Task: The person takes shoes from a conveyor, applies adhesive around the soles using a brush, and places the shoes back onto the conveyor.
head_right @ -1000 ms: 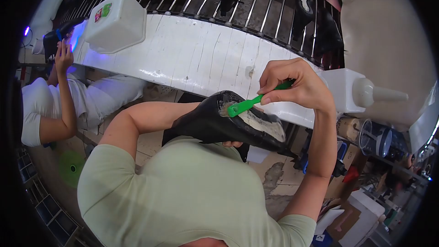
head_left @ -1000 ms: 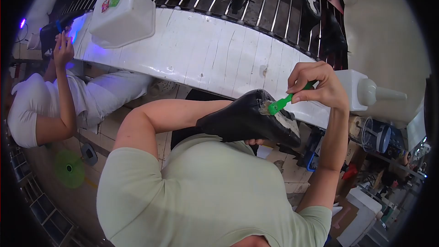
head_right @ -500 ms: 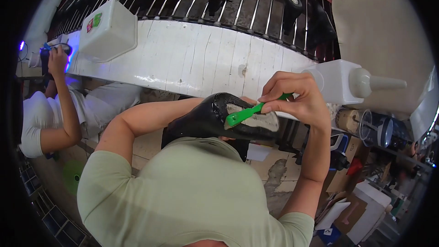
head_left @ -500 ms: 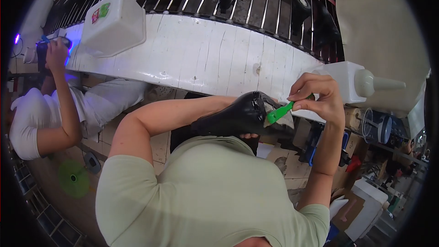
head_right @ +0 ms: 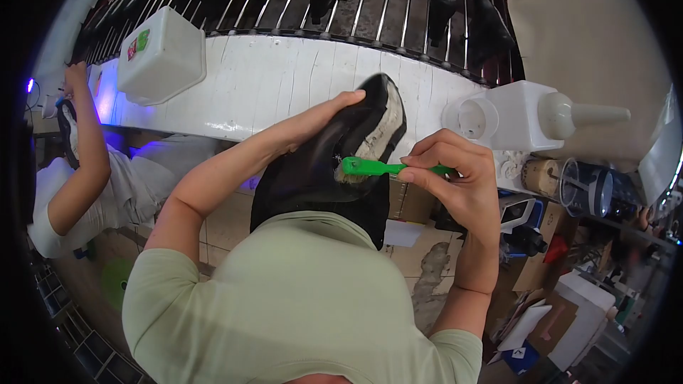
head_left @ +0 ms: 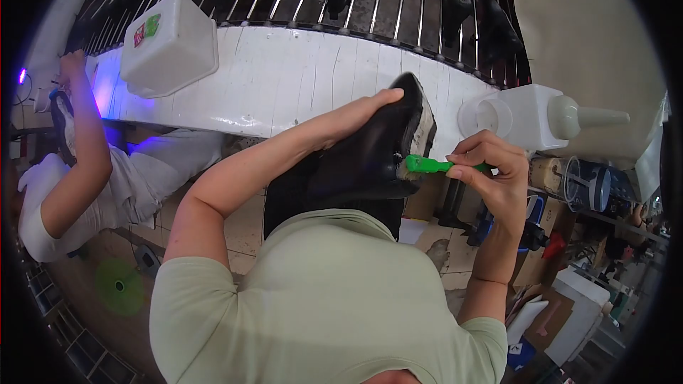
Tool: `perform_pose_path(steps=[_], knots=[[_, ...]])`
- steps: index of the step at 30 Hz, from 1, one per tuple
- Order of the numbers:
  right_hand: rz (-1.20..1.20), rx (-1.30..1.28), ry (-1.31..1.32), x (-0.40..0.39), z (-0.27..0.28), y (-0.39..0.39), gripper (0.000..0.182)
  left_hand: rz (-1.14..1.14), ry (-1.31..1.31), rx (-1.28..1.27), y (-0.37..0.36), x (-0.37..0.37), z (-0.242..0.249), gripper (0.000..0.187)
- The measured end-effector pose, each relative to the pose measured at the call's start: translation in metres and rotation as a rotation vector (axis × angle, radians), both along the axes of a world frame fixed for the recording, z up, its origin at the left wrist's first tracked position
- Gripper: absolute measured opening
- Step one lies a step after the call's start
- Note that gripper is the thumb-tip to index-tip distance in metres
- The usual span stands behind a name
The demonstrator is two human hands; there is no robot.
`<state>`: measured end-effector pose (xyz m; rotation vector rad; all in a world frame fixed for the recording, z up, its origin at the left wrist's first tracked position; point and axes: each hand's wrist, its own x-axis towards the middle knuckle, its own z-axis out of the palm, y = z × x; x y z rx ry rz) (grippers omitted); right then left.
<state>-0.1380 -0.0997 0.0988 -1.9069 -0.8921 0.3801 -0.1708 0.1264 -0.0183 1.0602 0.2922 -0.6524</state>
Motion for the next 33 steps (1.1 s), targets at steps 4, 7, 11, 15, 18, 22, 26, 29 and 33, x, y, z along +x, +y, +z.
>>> perform_pose_path(steps=[4, 7, 11, 15, 18, 22, 26, 29, 33], knots=[[-0.078, -0.037, 0.014, -0.005, -0.005, -0.001, 0.013, 0.095, -0.052, 0.063, 0.007, 0.001, 0.01, 0.061], [-0.143, -0.053, 0.022, -0.005, -0.012, -0.001, 0.011, 0.115, -0.093, 0.077, 0.013, 0.004, 0.002, 0.059], [-0.227, -0.086, 0.06, 0.006, -0.025, 0.001, 0.01, 0.111, -0.119, 0.083, 0.013, 0.005, -0.002, 0.059], [-0.074, 0.025, 0.204, 0.016, -0.029, -0.003, 0.01, 0.086, -0.109, 0.092, 0.011, 0.003, 0.01, 0.06], [0.035, -0.034, 0.236, 0.021, -0.021, -0.005, 0.01, 0.049, -0.035, 0.067, 0.008, 0.002, 0.008, 0.062], [0.154, -0.038, 0.231, 0.029, -0.015, -0.003, 0.012, -0.108, 0.06, 0.032, 0.005, 0.0, 0.008, 0.067], [0.258, -0.03, 0.202, 0.04, -0.011, 0.004, 0.014, -0.159, 0.073, -0.12, -0.012, -0.007, -0.019, 0.067], [0.34, 0.006, 0.159, 0.048, -0.01, 0.012, 0.015, -0.178, 0.154, -0.264, -0.025, -0.013, -0.027, 0.061], [0.399, 0.034, 0.158, 0.054, -0.009, 0.022, 0.016, -0.304, 0.048, -0.415, -0.039, -0.033, -0.051, 0.038]])
